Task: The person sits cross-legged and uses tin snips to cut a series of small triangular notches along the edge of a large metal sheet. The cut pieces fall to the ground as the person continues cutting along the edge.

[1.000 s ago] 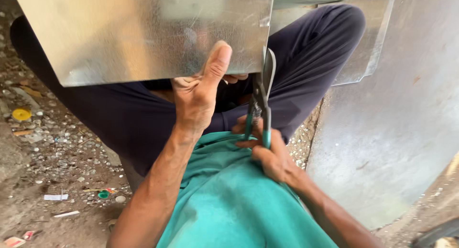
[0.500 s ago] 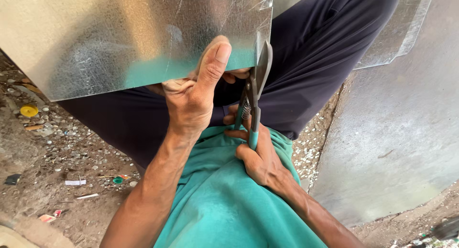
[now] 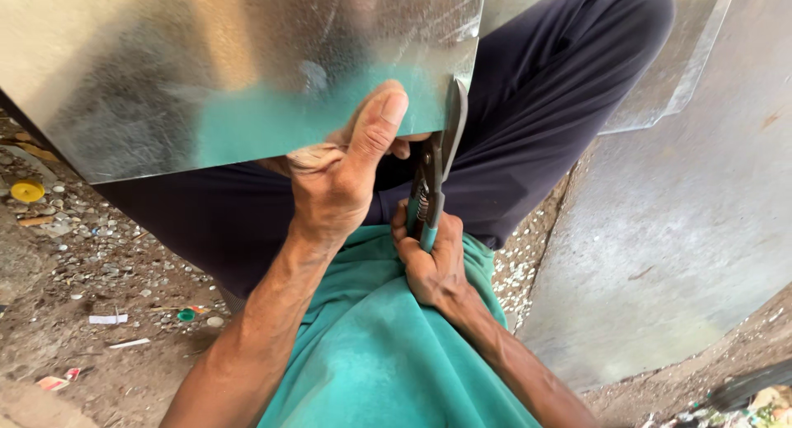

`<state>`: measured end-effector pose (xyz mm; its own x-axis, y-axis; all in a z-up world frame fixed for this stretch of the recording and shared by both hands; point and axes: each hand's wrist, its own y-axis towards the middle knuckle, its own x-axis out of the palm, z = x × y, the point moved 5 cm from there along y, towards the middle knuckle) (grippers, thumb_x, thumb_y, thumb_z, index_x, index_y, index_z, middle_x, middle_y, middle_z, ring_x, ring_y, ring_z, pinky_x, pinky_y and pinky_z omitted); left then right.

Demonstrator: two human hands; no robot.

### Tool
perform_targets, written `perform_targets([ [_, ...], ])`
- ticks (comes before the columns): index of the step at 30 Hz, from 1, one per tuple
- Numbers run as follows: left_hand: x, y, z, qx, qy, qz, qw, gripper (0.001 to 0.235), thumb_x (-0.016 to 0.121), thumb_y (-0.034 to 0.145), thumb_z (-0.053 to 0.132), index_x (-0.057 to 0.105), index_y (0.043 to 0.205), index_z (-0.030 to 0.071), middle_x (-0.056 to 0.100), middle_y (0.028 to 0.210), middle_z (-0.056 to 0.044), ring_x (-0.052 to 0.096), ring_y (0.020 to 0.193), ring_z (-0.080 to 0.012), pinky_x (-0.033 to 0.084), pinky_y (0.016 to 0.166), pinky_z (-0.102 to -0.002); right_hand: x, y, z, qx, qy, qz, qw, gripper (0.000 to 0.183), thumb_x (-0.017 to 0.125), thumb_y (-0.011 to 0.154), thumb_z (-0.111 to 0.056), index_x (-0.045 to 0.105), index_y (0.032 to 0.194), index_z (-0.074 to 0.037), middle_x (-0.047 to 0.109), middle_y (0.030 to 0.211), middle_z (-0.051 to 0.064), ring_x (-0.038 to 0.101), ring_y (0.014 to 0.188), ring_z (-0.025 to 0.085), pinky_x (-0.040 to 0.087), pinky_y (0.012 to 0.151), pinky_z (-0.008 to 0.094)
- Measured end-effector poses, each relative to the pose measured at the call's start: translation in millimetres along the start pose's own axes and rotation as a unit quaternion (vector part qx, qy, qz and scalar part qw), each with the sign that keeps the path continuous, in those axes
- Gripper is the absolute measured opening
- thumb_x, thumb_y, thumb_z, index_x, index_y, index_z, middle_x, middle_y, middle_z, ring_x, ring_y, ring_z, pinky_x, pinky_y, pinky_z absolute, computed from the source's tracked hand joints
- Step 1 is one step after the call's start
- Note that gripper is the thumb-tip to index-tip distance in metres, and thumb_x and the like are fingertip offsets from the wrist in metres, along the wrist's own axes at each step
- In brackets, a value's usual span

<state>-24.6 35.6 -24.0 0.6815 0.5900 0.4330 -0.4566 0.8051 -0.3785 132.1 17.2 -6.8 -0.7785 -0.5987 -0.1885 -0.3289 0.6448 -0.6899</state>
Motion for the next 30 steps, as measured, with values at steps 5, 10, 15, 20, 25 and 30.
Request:
perform_targets([
  [5, -1.1, -3.3, -3.4, -0.008, 0.003, -0.004, 1.0, 0.015, 0.071, 0.108, 0.01, 0.075, 0.111, -0.004, 0.073, 0.092, -0.005, 0.063, 0.076, -0.0095, 0.054, 0.069, -0.023, -6.3, 3.9, -23.7, 0.04, 0.038, -0.033, 0.998, 0.042, 0.049, 0.067, -0.005, 0.058, 0.108, -0.003, 0.053, 0.083, 0.003, 0.047, 0.067, 0.012, 0.042, 0.059, 0.027],
  [10, -4.1, -4.0, -19.0, 0.002, 0.002, -0.01, 1.0, 0.018, 0.069, 0.106, 0.011, 0.075, 0.119, -0.001, 0.075, 0.093, -0.004, 0.066, 0.076, -0.0087, 0.057, 0.068, -0.022, -12.9, 8.0, -11.9, 0.037, 0.033, -0.009, 0.999, 0.034, 0.047, 0.066, -0.004, 0.059, 0.098, -0.001, 0.054, 0.078, 0.003, 0.045, 0.065, 0.012, 0.039, 0.057, 0.027],
  [15, 11.3, 4.1, 9.7, -0.012, -0.007, -0.004, 1.0, 0.02, 0.07, 0.105, 0.009, 0.074, 0.121, -0.002, 0.077, 0.097, -0.007, 0.068, 0.079, -0.0097, 0.058, 0.071, -0.024, -2.3, 7.7, 7.8, -0.036, 0.094, 0.009, 0.995, 0.016, 0.05, 0.073, -0.002, 0.058, 0.087, 0.0, 0.052, 0.075, 0.003, 0.047, 0.067, 0.012, 0.04, 0.06, 0.028],
  [20, -17.0, 24.2, 79.1, -0.043, 0.009, -0.034, 0.998, 0.02, 0.074, 0.097, 0.011, 0.072, 0.114, 0.0, 0.075, 0.102, -0.006, 0.071, 0.08, -0.0106, 0.061, 0.068, -0.024, -41.7, 17.2, -22.0, -0.06, -0.217, 0.079, 0.971, 0.033, 0.052, 0.077, -0.005, 0.066, 0.107, -0.002, 0.058, 0.069, 0.004, 0.057, 0.062, 0.015, 0.046, 0.054, 0.032],
  [25, -67.4, -9.2, 100.1, 0.135, -0.086, 0.087, 0.983, 0.016, 0.083, 0.099, 0.002, 0.069, 0.104, -0.005, 0.072, 0.098, -0.008, 0.069, 0.082, -0.0131, 0.058, 0.075, -0.024, -54.5, -1.1, -19.4, -0.125, -0.319, -0.127, 0.931, 0.007, 0.055, 0.077, -0.004, 0.059, 0.083, -0.004, 0.057, 0.066, 0.012, 0.054, 0.056, 0.025, 0.045, 0.055, 0.037],
  [30, -38.3, -16.9, 58.2, 0.125, 0.013, 0.159, 0.979, 0.027, 0.088, 0.086, 0.005, 0.069, 0.103, -0.001, 0.075, 0.091, -0.007, 0.074, 0.073, -0.013, 0.066, 0.072, -0.027, -63.1, -1.8, -2.6, -0.084, -0.228, -0.128, 0.962, 0.016, 0.05, 0.066, -0.003, 0.062, 0.077, -0.002, 0.065, 0.067, 0.011, 0.062, 0.059, 0.022, 0.054, 0.057, 0.037],
])
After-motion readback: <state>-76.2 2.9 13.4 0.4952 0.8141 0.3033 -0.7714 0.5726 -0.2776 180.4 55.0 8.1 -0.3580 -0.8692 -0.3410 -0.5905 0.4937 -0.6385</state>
